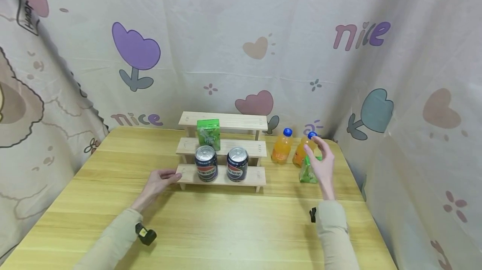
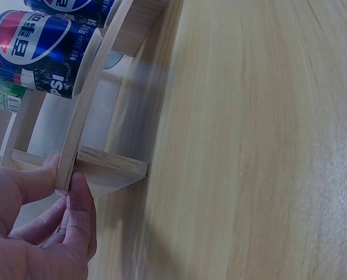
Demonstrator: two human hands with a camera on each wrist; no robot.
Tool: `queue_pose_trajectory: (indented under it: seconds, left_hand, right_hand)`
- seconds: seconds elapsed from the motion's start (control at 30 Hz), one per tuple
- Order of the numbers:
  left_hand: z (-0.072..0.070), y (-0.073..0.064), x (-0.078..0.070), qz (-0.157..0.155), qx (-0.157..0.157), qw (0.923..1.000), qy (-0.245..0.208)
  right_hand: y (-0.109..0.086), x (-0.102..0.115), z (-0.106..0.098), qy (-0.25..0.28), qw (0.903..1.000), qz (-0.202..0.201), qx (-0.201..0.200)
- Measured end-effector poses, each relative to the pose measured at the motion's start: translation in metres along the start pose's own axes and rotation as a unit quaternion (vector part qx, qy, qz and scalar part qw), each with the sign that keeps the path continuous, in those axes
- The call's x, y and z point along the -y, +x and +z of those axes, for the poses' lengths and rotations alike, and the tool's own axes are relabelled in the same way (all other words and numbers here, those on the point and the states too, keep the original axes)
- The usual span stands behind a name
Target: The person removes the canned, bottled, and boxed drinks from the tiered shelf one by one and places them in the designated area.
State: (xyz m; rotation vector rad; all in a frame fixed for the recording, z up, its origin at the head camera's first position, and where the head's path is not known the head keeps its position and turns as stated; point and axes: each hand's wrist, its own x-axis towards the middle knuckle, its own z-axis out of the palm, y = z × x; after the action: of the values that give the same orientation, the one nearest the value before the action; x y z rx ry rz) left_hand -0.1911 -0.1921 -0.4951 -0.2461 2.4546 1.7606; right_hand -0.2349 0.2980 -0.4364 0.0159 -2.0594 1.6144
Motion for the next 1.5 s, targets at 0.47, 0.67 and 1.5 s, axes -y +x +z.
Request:
queue_pose_trajectory:
  seconds: [0.47,0.67,1.5]
  left_hand:
    - [0.001,0.0,0.002,-0.002,0.002,1.0,-0.005]
    - [0.002,-0.001,0.002,0.0,0.0,1.0,0.0]
    - [0.001,0.001,0.002,-0.012,-0.004,0.9999,0.001]
  right_hand:
    - [0.001,0.038,0.045,-0.013,0.9913,0.002,0.131]
    - [0.001,0.047,0.064,-0.012,0.9816,0.016,0.19]
    - [0.007,0.092,0.143,-0.001,0.9408,-0.009,0.339]
